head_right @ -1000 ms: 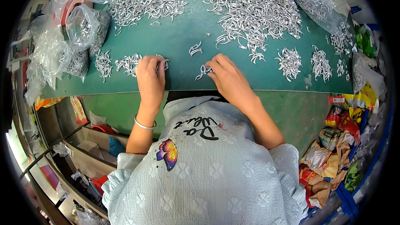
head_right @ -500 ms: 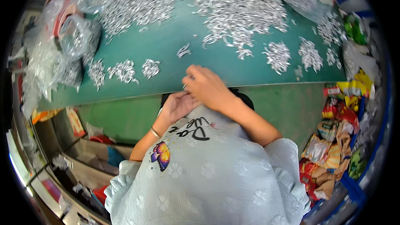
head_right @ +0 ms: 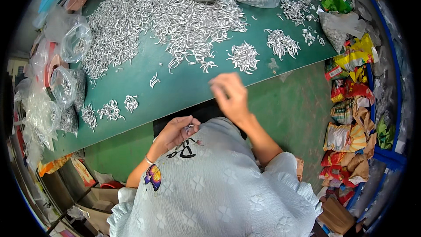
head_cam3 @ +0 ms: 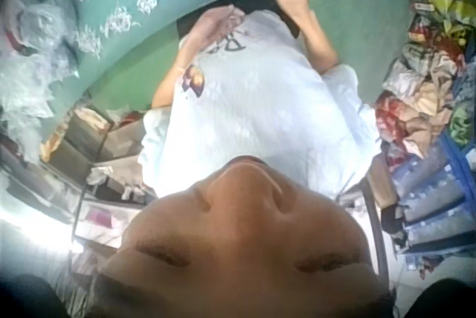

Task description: The person sorts through a pile of small curved metal hooks on a green work table by hand, picking up individual pieces and gathering them into plastic bags.

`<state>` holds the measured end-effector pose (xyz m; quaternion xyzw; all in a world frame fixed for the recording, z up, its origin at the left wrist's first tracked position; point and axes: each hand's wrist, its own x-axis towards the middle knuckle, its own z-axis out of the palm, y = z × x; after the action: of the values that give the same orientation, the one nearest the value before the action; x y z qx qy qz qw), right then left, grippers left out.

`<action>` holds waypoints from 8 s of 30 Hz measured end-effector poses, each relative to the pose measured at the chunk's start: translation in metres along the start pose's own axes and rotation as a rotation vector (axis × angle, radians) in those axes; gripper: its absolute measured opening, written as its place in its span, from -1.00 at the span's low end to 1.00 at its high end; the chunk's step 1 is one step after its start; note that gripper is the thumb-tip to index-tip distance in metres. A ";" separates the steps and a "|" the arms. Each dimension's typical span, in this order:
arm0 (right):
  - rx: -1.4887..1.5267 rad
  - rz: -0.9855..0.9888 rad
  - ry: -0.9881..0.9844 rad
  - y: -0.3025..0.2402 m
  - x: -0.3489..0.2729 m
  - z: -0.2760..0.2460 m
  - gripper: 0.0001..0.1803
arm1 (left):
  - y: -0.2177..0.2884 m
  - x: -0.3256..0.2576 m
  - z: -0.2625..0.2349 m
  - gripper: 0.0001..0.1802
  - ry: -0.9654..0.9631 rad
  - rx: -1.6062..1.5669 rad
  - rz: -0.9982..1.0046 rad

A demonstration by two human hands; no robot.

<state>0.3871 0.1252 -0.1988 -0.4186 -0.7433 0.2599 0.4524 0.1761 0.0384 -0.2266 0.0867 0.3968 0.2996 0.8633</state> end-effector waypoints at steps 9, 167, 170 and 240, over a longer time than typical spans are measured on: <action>0.007 0.173 0.245 0.087 0.040 -0.064 -0.74 | 0.057 0.131 0.130 -0.61 0.187 0.047 0.859; -0.580 0.249 0.272 0.139 0.039 -0.170 -0.44 | 0.112 0.092 0.122 -0.58 -0.045 1.254 0.989; -0.437 0.405 0.226 0.157 0.030 -0.180 -0.41 | 0.091 0.147 0.152 -0.52 -0.040 1.233 1.036; -0.386 -0.138 -0.158 0.100 0.020 -0.119 -0.68 | -0.016 0.222 0.174 -0.45 -0.644 -1.008 0.013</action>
<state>0.5270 0.1943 -0.2119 -0.4241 -0.8394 0.1132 0.3206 0.4242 0.1711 -0.2570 -0.2447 -0.0763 0.4148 0.8730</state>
